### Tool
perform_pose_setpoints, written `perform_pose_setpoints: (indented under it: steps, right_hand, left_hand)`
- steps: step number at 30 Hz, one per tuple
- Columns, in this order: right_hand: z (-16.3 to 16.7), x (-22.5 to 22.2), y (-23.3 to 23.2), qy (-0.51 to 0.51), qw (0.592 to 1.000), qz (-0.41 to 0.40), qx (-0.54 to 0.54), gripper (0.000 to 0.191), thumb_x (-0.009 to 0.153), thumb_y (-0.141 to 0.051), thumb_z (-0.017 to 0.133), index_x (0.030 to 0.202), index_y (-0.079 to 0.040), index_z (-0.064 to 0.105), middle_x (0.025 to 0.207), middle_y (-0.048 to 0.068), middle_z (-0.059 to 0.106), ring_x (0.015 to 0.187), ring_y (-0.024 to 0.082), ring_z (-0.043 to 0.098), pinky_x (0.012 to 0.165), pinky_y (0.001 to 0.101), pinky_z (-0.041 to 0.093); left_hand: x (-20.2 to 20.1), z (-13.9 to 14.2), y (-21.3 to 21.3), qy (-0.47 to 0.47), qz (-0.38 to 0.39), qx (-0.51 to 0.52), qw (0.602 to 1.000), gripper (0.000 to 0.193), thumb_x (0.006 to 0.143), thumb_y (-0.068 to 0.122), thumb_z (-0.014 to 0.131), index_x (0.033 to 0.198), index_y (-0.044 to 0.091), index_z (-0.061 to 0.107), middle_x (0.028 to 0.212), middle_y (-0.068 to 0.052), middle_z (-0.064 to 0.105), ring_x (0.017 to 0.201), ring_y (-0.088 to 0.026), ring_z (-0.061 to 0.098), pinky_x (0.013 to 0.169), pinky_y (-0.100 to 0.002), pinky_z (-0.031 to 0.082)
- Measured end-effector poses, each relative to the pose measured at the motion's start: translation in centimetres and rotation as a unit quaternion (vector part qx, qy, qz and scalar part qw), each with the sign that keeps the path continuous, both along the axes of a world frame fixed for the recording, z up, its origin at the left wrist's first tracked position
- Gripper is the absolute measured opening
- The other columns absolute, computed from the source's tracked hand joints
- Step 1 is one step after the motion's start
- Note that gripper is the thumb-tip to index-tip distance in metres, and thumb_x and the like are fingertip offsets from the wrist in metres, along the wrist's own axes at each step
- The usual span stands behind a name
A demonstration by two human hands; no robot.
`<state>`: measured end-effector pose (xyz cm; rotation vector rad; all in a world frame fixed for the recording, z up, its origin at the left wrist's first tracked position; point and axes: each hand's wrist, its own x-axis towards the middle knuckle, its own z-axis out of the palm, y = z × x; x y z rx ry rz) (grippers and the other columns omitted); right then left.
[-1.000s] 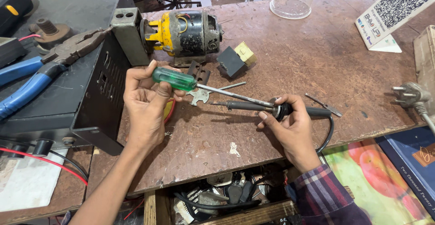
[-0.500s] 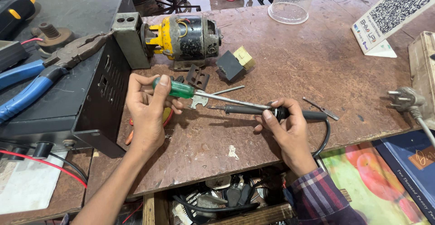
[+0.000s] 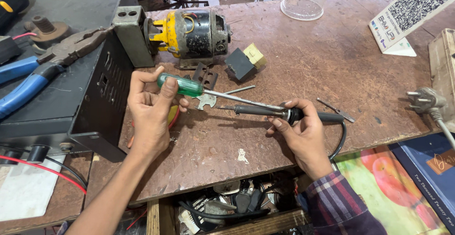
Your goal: The person cleans a soldering iron tip using a metal sponge and then uses a screwdriver to scrape the tip. The person holds the soldering iron with one hand and manipulates the cleaning tools with the other.
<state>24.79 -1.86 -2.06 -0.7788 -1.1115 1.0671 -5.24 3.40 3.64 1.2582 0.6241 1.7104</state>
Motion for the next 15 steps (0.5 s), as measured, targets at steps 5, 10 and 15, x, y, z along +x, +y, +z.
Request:
perform_pose_setpoints:
  steps: [5,10,15]
  right_hand:
    - [0.14,-0.1,0.0,-0.005,1.0,-0.004,0.009,0.037,0.094,0.007,0.065,0.123,-0.003,0.045,0.115,0.012,0.06,0.101,0.02,0.069,0.078,0.035,0.065]
    - [0.16,-0.2,-0.06,-0.009,1.0,-0.012,0.015,0.037,0.094,0.007,0.065,0.123,-0.003,0.045,0.116,0.013,0.059,0.102,0.022,0.069,0.077,0.0352,0.065]
    - [0.22,-0.33,0.15,-0.018,1.0,-0.017,0.016,0.037,0.093,0.008,0.066,0.123,-0.002,0.046,0.117,0.012,0.058,0.103,0.023,0.07,0.076,0.0352,0.065]
  left_hand:
    - [-0.5,-0.16,0.15,0.002,-0.041,0.06,0.997,0.039,0.103,0.019,0.072,0.131,0.005,0.048,0.111,-0.011,0.069,0.088,-0.016,0.071,0.077,-0.03,0.06]
    - [-0.49,-0.36,0.16,-0.006,-0.042,0.045,0.998,0.04,0.104,0.02,0.069,0.135,0.005,0.049,0.112,-0.01,0.07,0.089,-0.014,0.069,0.084,-0.034,0.062]
    - [-0.43,-0.69,0.5,-0.056,-0.065,0.057,0.995,0.037,0.102,0.019,0.071,0.131,0.006,0.052,0.113,-0.004,0.065,0.104,-0.012,0.07,0.095,-0.036,0.066]
